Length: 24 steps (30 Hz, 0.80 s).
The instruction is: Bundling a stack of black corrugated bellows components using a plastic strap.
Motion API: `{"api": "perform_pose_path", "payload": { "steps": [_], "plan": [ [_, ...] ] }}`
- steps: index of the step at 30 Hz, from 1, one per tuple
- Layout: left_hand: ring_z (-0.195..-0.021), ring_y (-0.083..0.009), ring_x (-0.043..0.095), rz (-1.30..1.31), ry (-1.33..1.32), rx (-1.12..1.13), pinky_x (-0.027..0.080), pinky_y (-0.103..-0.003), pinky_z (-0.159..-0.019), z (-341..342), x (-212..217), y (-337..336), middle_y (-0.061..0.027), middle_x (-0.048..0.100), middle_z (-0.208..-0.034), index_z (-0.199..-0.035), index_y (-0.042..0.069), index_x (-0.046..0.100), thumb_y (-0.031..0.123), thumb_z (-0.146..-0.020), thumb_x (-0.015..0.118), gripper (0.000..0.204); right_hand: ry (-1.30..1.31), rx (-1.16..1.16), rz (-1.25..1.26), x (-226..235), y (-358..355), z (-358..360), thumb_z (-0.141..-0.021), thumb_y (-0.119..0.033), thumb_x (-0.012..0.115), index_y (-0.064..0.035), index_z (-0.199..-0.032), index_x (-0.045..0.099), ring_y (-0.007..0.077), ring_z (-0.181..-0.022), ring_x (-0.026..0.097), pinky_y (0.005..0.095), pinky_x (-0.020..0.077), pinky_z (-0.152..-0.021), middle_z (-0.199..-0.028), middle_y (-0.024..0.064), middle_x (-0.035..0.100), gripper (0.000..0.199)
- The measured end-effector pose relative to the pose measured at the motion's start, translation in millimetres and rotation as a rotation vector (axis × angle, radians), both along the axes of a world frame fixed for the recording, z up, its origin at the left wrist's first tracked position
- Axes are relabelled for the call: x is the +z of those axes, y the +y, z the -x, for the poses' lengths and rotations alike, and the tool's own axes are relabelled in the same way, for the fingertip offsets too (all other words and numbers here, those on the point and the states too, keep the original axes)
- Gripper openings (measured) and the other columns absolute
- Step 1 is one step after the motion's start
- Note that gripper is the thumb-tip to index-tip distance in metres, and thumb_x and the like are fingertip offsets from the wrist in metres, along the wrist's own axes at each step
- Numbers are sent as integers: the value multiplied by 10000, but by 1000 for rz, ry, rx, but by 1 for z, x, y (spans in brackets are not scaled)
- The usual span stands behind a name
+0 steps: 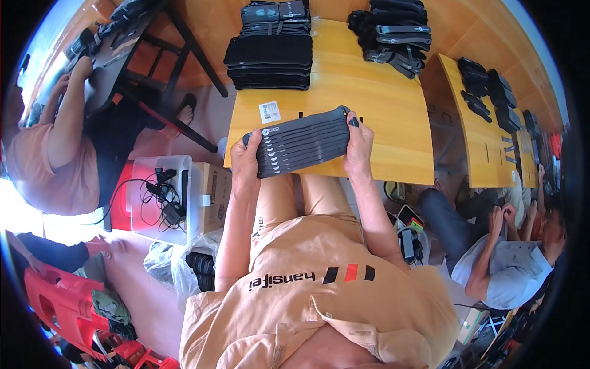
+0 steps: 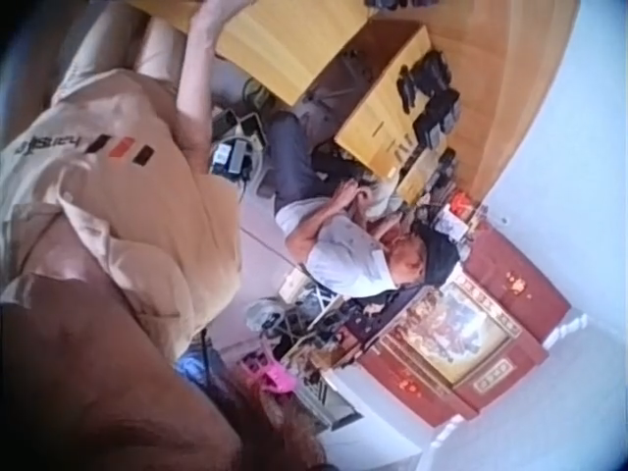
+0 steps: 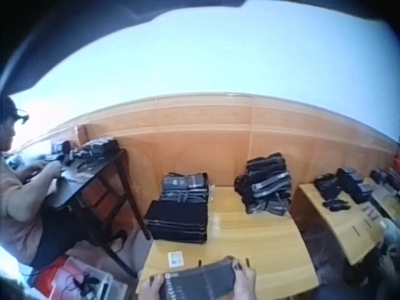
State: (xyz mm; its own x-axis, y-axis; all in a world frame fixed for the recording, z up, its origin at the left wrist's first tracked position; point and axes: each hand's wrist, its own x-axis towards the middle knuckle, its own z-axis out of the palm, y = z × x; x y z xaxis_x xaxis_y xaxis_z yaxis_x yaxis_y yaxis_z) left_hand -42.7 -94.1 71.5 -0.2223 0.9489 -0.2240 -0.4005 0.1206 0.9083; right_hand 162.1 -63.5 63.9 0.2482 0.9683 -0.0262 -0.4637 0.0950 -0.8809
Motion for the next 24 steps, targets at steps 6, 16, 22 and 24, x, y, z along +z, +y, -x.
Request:
{"api": "perform_pose_path", "payload": {
  "steps": [6, 16, 22, 24],
  "plan": [
    [-604, -44, 538, -52, 219, -56, 443, -202, -568, 27, 8, 24, 6, 607, -714, -806, 27, 609, 254, -875, 611, 237, -322, 82, -46, 1, 20, -5, -896, -174, 580, 8, -704, 602, 23, -591, 387, 189, 327, -525, -642, -58, 474, 265],
    [-550, -128, 513, -373, 929, 109, 412, -304, -535, 64, 68, 180, -64, 551, -579, -744, -22, 618, 337, -747, 711, 370, -577, -225, -191, 12, 174, 27, -815, -209, 661, -19, -846, 632, 121, -552, 501, 276, 404, -542, -604, 44, 548, 194],
    [-671, -272, 606, -202, 1233, 141, 457, -378, -617, 71, 62, 238, -106, 610, -672, -777, 15, 621, 396, -696, 737, 407, -1006, -294, 66, 36, 203, 39, -794, -298, 653, -102, -931, 641, 310, -679, 604, 424, 456, -633, -719, 125, 628, 239],
    [-690, -285, 610, -197, 1265, 141, 458, -387, -626, 70, 60, 247, -110, 619, -694, -794, 23, 621, 398, -695, 738, 405, -1062, -304, 70, 38, 206, 42, -803, -295, 641, -109, -948, 630, 325, -709, 607, 436, 458, -641, -734, 137, 631, 236]
  ]
}}
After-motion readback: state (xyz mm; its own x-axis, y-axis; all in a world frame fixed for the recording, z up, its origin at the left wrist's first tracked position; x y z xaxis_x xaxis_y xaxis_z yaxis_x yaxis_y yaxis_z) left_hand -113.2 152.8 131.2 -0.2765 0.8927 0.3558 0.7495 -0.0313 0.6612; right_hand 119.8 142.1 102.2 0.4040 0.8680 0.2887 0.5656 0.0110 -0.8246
